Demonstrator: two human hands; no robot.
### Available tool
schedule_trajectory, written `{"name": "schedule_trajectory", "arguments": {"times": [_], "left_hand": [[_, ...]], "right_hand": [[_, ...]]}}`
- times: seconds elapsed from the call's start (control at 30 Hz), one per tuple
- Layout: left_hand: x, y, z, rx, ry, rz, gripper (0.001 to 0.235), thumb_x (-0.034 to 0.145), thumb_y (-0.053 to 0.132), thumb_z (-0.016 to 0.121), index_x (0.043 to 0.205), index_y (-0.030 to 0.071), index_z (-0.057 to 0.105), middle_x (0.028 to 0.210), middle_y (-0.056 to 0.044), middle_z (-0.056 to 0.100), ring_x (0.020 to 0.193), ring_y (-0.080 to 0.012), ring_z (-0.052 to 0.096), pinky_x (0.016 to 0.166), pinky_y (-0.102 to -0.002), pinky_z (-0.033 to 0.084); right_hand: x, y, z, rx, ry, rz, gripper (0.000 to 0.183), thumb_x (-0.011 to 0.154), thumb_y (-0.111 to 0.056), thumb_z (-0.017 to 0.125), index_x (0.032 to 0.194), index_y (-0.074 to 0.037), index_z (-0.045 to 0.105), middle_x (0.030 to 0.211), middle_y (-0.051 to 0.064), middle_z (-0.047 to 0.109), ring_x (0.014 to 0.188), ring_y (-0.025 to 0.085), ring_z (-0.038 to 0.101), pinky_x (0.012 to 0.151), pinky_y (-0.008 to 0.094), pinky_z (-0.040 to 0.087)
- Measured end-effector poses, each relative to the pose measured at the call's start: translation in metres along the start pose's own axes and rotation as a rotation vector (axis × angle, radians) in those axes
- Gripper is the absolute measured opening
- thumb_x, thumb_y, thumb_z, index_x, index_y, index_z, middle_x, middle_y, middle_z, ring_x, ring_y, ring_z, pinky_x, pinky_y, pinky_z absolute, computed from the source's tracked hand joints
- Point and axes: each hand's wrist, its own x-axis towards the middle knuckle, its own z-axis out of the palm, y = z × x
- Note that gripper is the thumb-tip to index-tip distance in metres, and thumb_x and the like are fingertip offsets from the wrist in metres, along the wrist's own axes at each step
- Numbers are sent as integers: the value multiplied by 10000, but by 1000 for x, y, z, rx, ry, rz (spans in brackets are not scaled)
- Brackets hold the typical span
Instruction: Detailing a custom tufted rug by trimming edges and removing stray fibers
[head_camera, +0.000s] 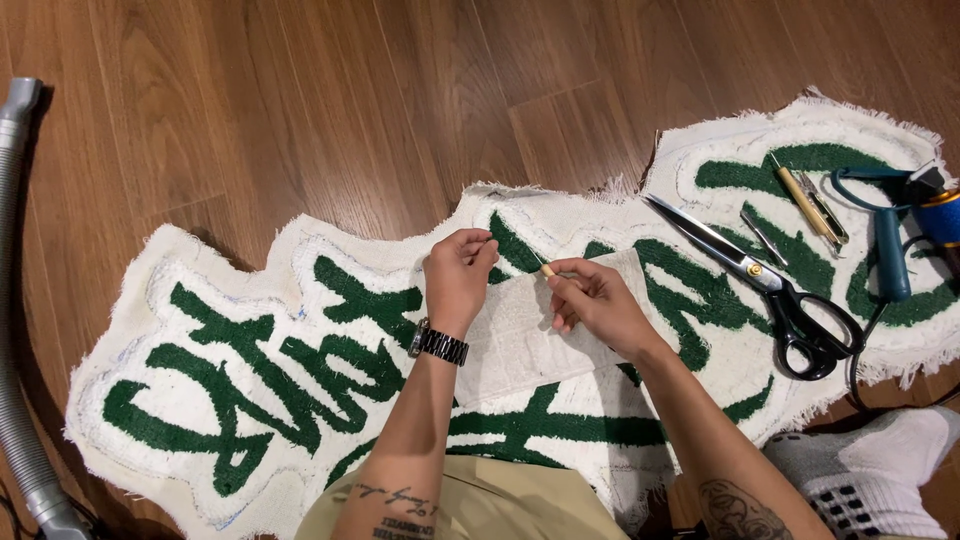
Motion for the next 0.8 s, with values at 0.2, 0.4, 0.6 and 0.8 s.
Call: {"name": "schedule_trajectory", "arguments": {"times": [0.2, 0.4, 0.6, 0.8], "left_hand": [[1, 27, 3, -90, -132, 117, 375, 1018, 51, 600, 1388, 0, 564, 1306, -307, 597, 1222, -415, 565, 1021, -541, 494], [-9, 64, -21, 92, -220, 208, 517, 1034, -68, 454, 1538, 45, 445, 1518, -330, 445, 1356, -521, 479, 1143, -604, 430], [0, 18, -36, 426, -141, -3, 166, 878, 238, 785, 1005, 134, 764, 792, -57, 746, 695, -221, 738, 670, -375, 587], [-8, 5, -23, 599, -228, -198, 228, 814, 336, 850, 832, 125, 766, 790, -111, 781, 802, -346, 785, 680, -436, 604]], "right_hand": [[-3, -2, 1, -4, -11, 14, 260, 985, -87, 655, 1199, 57, 686, 727, 213, 698, 551, 266, 734, 474, 328, 625], [-4, -7, 4, -78, -26, 5, 272, 948, -54, 637, 1198, 41, 686, 755, 190, 695, 548, 254, 720, 460, 326, 604], [-5, -21, 17, -200, -77, -22, 323, 939, -59, 608, 1253, -26, 679, 708, 152, 647, 507, 230, 683, 429, 308, 573], [2, -32, 27, -411, -112, -90, 189, 943, -108, 675, 1091, -55, 782, 646, 157, 701, 513, 231, 723, 454, 310, 592]]}}
